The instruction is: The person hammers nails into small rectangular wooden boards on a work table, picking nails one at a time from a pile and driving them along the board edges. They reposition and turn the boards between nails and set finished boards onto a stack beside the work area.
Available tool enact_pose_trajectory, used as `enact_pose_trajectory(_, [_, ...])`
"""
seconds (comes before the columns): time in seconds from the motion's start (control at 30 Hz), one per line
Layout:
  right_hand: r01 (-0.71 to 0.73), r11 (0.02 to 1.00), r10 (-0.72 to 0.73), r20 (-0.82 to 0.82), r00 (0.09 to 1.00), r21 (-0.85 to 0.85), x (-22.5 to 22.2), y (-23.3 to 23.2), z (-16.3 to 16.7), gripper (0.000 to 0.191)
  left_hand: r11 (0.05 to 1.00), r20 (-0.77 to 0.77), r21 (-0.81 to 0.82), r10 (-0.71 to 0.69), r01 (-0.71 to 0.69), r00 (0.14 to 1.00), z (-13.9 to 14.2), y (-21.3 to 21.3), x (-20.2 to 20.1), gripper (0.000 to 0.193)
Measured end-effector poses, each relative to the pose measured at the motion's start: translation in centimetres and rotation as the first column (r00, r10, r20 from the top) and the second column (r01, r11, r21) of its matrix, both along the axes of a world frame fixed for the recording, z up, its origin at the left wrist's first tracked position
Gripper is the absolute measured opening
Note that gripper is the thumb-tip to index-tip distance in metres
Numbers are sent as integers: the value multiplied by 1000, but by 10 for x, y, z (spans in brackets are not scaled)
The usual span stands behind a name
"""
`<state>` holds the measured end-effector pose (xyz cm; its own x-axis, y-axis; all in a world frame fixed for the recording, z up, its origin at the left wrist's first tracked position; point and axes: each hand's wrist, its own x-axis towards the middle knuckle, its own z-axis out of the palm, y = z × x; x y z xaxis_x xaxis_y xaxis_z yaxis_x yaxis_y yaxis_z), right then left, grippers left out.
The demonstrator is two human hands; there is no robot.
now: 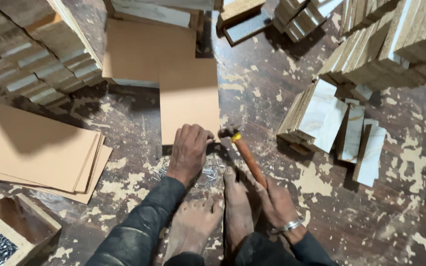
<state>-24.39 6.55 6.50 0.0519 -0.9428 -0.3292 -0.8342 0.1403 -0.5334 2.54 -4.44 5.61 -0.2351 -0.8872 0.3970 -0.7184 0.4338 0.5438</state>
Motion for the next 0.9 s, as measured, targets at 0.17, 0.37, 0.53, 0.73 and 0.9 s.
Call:
enact_pose_trajectory(0.17, [22, 980, 8, 152, 988, -195, -8, 1, 2, 28, 999, -16, 51, -9, 9, 1000, 12, 3, 4, 17])
enact_pose_trajectory(0.37, [169, 983, -181, 250, 951, 68, -1, -9, -16, 35, 980, 10, 154, 126, -126, 992, 10, 21, 43, 51])
enact_pose_trajectory(0.53, [251, 964, -261, 125, 957, 89, -2, -31, -17, 43, 951, 187, 149, 243, -272, 952, -2, 33, 83, 47])
enact_pose_trajectory(0.73, [-155, 807, 104, -120, 987, -570, 34, -80, 9, 36, 964, 171, 180, 164, -194, 972, -3, 35, 88, 45])
enact_pose_trajectory(0.9, [-198, 825, 230, -7, 973, -530, 86, -114, 14, 31, 980, 227, 151, 92, -128, 970, -2, 32, 90, 47])
